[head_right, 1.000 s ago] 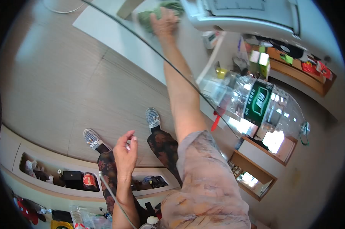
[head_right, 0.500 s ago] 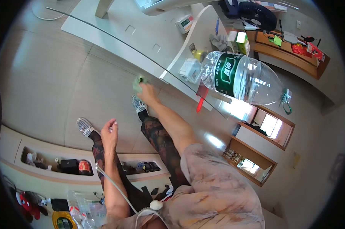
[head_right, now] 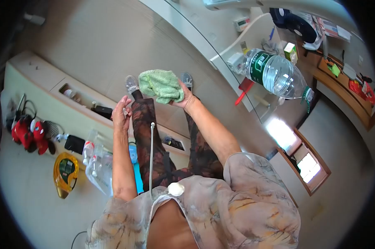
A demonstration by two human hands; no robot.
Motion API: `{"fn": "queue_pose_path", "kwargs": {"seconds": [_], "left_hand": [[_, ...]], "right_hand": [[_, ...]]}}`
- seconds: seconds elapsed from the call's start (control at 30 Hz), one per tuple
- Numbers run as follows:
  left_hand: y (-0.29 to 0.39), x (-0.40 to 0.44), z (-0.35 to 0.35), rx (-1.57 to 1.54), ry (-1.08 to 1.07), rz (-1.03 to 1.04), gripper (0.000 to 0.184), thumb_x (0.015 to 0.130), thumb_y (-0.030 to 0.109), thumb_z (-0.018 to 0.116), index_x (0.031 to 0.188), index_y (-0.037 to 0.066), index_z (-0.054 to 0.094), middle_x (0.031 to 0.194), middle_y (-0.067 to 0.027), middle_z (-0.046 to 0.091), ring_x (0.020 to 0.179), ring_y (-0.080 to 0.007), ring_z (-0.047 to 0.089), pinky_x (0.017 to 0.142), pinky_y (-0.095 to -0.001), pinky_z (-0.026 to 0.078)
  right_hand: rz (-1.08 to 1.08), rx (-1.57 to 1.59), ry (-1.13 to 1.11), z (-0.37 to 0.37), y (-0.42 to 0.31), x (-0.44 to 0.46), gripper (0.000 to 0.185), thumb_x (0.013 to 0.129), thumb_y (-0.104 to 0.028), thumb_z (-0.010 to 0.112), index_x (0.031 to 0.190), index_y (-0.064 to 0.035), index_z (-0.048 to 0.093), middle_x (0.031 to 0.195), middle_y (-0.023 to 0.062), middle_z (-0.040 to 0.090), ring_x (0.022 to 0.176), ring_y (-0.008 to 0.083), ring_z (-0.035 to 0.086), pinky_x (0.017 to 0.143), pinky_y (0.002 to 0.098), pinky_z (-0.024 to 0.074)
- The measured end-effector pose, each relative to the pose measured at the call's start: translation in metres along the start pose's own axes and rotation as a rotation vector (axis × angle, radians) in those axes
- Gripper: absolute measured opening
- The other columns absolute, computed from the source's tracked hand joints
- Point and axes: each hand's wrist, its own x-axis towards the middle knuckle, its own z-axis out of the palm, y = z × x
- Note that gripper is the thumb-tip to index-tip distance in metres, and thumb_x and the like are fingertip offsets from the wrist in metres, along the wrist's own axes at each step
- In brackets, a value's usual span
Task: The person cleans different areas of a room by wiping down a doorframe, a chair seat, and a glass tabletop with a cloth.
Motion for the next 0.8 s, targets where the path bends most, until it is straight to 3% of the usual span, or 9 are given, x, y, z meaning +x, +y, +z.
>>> {"fn": "queue_pose_path", "kwargs": {"seconds": [0.23, 0.27, 0.37, 0.4, 0.43, 0.53, 0.63, 0.8], "left_hand": [[0.039, -0.056, -0.03, 0.045, 0.106, 0.086, 0.038, 0.091, 0.023, 0.063, 0.121, 0.0, 0.059, 0.094, -0.0079, 0.066, 0.056, -0.0068, 0.047, 0.047, -0.0216, 0.04], [0.034, -0.056, -0.046, 0.058, 0.075, 0.1, 0.032, 0.091, 0.025, 0.063, 0.115, 0.003, 0.061, 0.09, -0.0052, 0.065, 0.055, -0.0062, 0.046, 0.046, -0.0211, 0.038], [0.024, -0.054, -0.086, 0.022, 0.006, 0.171, 0.019, 0.091, 0.03, 0.064, 0.094, 0.011, 0.065, 0.071, 0.0039, 0.057, 0.051, -0.0045, 0.042, 0.043, -0.0204, 0.033], [0.023, -0.058, -0.096, 0.095, -0.015, 0.244, 0.019, 0.09, 0.032, 0.065, 0.085, 0.014, 0.062, 0.062, 0.0075, 0.049, 0.046, -0.0039, 0.039, 0.041, -0.0208, 0.03], [0.039, -0.08, -0.089, 0.062, 0.09, 0.182, 0.023, 0.09, 0.032, 0.066, 0.085, 0.01, 0.063, 0.059, 0.0069, 0.047, 0.044, -0.0037, 0.038, 0.039, -0.0214, 0.028], [0.06, -0.107, -0.105, 0.063, 0.196, 0.097, 0.021, 0.088, 0.022, 0.062, 0.095, 0.003, 0.066, 0.073, -0.0024, 0.065, 0.044, -0.0056, 0.044, 0.039, -0.0207, 0.036], [0.082, -0.123, -0.123, 0.057, 0.202, 0.04, 0.035, 0.082, 0.017, 0.066, 0.112, 0.001, 0.063, 0.086, -0.0054, 0.066, 0.051, -0.0081, 0.046, 0.045, -0.0241, 0.042], [0.117, -0.137, -0.141, 0.008, 0.106, 0.075, 0.05, 0.075, 0.002, 0.059, 0.125, -0.003, 0.055, 0.098, -0.0092, 0.065, 0.059, -0.0104, 0.053, 0.053, -0.0269, 0.05]], "right_hand": [[0.0, -0.044, -0.264, 0.125, 0.002, -0.023, 0.059, 0.082, -0.045, 0.069, 0.13, -0.0136, 0.056, 0.127, 0.008, 0.061, 0.115, 0.0256, 0.06, 0.095, 0.0452, 0.0509], [0.01, -0.003, -0.181, 0.13, 0.001, -0.022, 0.053, 0.089, -0.044, 0.058, 0.133, -0.0132, 0.053, 0.128, 0.01, 0.059, 0.111, 0.0296, 0.061, 0.091, 0.0508, 0.0517], [0.05, -0.131, -0.3, 0.147, -0.005, -0.023, 0.046, 0.095, -0.039, 0.05, 0.132, -0.0124, 0.053, 0.129, 0.0095, 0.059, 0.112, 0.0292, 0.061, 0.091, 0.0504, 0.052], [0.018, -0.153, -0.234, 0.167, -0.005, -0.028, 0.044, 0.096, -0.037, 0.048, 0.132, -0.0118, 0.053, 0.129, 0.0095, 0.059, 0.112, 0.0288, 0.061, 0.091, 0.0501, 0.0522], [-0.014, -0.171, -0.171, 0.183, 0.0, -0.036, 0.043, 0.097, -0.035, 0.046, 0.132, -0.0112, 0.053, 0.129, 0.0095, 0.059, 0.113, 0.0283, 0.06, 0.091, 0.0498, 0.0524], [-0.041, -0.277, -0.095, 0.189, -0.001, -0.042, 0.046, 0.096, -0.038, 0.047, 0.132, -0.0107, 0.052, 0.127, 0.01, 0.059, 0.114, 0.0269, 0.06, 0.092, 0.0491, 0.0526], [-0.088, -0.405, -0.003, 0.207, 0.001, -0.058, 0.051, 0.092, -0.043, 0.052, 0.131, -0.0107, 0.052, 0.126, 0.0091, 0.06, 0.111, 0.0253, 0.061, 0.09, 0.0493, 0.0522], [-0.262, -0.416, 0.081, 0.207, -0.001, -0.061, 0.05, 0.089, -0.045, 0.056, 0.126, -0.0116, 0.056, 0.118, 0.0086, 0.064, 0.103, 0.0248, 0.064, 0.081, 0.0435, 0.0546]]}}
